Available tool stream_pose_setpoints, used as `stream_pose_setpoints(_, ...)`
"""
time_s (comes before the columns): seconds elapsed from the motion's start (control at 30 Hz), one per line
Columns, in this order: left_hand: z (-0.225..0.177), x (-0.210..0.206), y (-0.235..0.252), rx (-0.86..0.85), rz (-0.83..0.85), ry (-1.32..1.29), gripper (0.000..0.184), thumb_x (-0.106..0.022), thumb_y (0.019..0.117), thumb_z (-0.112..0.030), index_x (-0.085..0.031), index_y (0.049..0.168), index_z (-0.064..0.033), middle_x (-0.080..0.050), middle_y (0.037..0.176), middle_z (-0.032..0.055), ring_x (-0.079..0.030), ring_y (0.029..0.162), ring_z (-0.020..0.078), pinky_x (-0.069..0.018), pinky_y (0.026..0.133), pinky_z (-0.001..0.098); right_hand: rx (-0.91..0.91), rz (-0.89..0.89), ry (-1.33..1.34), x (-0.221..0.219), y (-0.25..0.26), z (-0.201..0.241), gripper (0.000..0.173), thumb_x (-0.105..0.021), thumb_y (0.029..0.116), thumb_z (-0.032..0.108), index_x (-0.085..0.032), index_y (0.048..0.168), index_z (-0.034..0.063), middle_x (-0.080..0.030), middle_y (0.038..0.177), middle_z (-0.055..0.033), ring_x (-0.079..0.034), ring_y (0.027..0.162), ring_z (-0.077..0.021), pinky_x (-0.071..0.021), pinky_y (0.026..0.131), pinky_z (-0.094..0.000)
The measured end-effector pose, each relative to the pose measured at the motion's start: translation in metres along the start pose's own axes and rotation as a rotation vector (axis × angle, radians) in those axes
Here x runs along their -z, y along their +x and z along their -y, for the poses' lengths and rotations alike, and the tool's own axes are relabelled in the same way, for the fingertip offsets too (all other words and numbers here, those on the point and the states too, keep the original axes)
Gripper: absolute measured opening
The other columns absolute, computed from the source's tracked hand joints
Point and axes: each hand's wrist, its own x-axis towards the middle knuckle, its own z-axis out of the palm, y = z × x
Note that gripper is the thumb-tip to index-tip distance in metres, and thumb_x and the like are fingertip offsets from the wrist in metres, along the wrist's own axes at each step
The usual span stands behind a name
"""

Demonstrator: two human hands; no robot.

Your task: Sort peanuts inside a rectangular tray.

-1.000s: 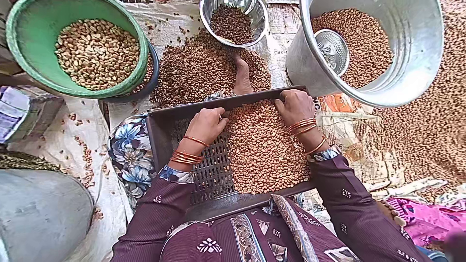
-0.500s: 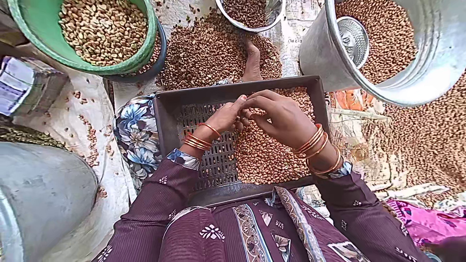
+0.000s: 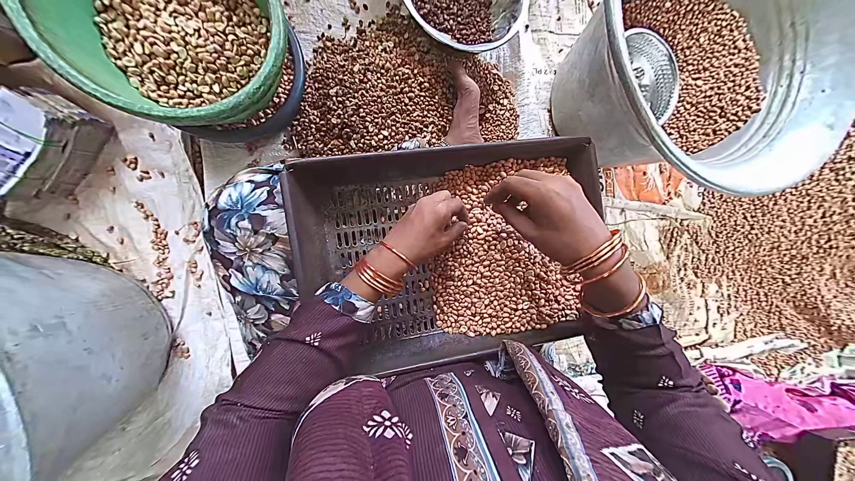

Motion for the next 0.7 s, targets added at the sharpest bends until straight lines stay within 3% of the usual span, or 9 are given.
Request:
stream_pose_setpoints(0.13,-0.003,0.023,0.004,0.318,-0.157,-0.289,0.010,-0.062,0.0988,-0.014,-0.068,0.098,-0.0071,-0.055,0.074,-0.0016,-0.047,0.061,0.0055,-0.0401,0.059,0.0227,0.042,-0.037,-0.085,-0.006,0.028,0.004,0.018,-0.058,0.1025,0.012,-0.074,0.106,0.0069,-0.072,0.098,-0.0139,-0.072,0.087,-0.0323,-0.0567,0.072,-0.0518)
stream_pose_setpoints(0.2,0.001,0.033,0.007,0.438,-0.267,-0.611,0.015,-0.048,0.1016,-0.011,-0.058,0.091,-0.0117,-0.048,0.066,-0.0055,-0.041,0.050,0.0015,-0.0330,0.048,0.0171,0.089,-0.013,-0.123,-0.021,0.047,0.003,0.020,-0.057,0.1024,0.010,-0.076,0.108,0.0086,-0.073,0.104,-0.0137,-0.072,0.096,-0.0339,-0.0577,0.078,-0.0521)
stream_pose_setpoints(0.27,0.002,0.043,0.004,0.510,-0.274,-0.827,0.028,-0.033,0.1046,-0.015,-0.056,0.088,-0.0160,-0.051,0.071,-0.0067,-0.044,0.054,0.0010,-0.0339,0.048,0.0149,0.138,0.050,-0.194,-0.040,0.062,-0.002,0.020,-0.058,0.1002,0.005,-0.076,0.108,0.0072,-0.073,0.107,-0.0144,-0.070,0.103,-0.0353,-0.0574,0.082,-0.0500)
stream_pose_setpoints(0.4,0.008,0.050,0.001,0.650,-0.141,-0.591,0.031,-0.037,0.1093,-0.019,-0.064,0.098,-0.0085,-0.056,0.075,-0.0032,-0.046,0.056,0.0033,-0.0348,0.051,0.0183,0.162,0.092,-0.258,-0.057,0.072,-0.005,0.013,-0.060,0.0980,0.003,-0.072,0.102,0.0002,-0.070,0.100,-0.0190,-0.069,0.101,-0.0387,-0.0574,0.079,-0.0500)
stream_pose_setpoints(0.47,0.007,0.049,0.003,0.718,-0.057,-0.449,0.040,-0.034,0.1127,-0.029,-0.067,0.105,-0.0071,-0.059,0.082,0.0002,-0.052,0.066,0.0081,-0.0429,0.061,0.0264,0.199,0.015,-0.168,-0.054,0.068,-0.001,0.012,-0.063,0.0969,0.006,-0.071,0.100,-0.0005,-0.069,0.095,-0.0195,-0.069,0.095,-0.0380,-0.0571,0.079,-0.0491)
stream_pose_setpoints(0.53,0.001,0.050,0.006,0.750,0.001,-0.505,0.056,-0.024,0.1140,-0.040,-0.068,0.107,-0.0062,-0.065,0.089,0.0036,-0.060,0.079,0.0131,-0.0498,0.076,0.0349,0.262,-0.074,-0.018,-0.042,0.062,0.009,0.011,-0.066,0.0970,0.010,-0.072,0.102,0.0020,-0.071,0.096,-0.0163,-0.071,0.090,-0.0306,-0.0577,0.080,-0.0443)
stream_pose_setpoints(0.6,-0.005,0.053,0.007,0.743,0.033,-0.614,0.061,-0.020,0.1130,-0.046,-0.067,0.096,-0.0114,-0.063,0.083,-0.0010,-0.059,0.074,0.0103,-0.0489,0.070,0.0300,0.230,-0.111,0.020,-0.024,0.052,0.020,0.013,-0.065,0.0996,0.012,-0.073,0.107,0.0052,-0.072,0.102,-0.0141,-0.072,0.090,-0.0259,-0.0587,0.079,-0.0408)
stream_pose_setpoints(0.63,-0.006,0.055,0.007,0.712,0.030,-0.634,0.060,-0.021,0.1132,-0.045,-0.067,0.093,-0.0122,-0.063,0.079,-0.0029,-0.056,0.066,0.0072,-0.0453,0.060,0.0241,0.156,-0.104,-0.021,-0.017,0.047,0.024,0.014,-0.063,0.1008,0.013,-0.073,0.108,0.0066,-0.072,0.102,-0.0135,-0.072,0.089,-0.0262,-0.0587,0.078,-0.0421)
stream_pose_setpoints(0.7,-0.008,0.061,0.006,0.629,-0.023,-0.663,0.046,-0.033,0.1137,-0.032,-0.067,0.094,-0.0075,-0.060,0.074,-0.0034,-0.046,0.054,0.0023,-0.0353,0.048,0.0174,-0.092,0.058,-0.142,-0.012,0.034,0.032,0.020,-0.059,0.1030,0.017,-0.069,0.114,0.0035,-0.071,0.099,-0.0177,-0.071,0.087,-0.0352,-0.0558,0.075,-0.0532)
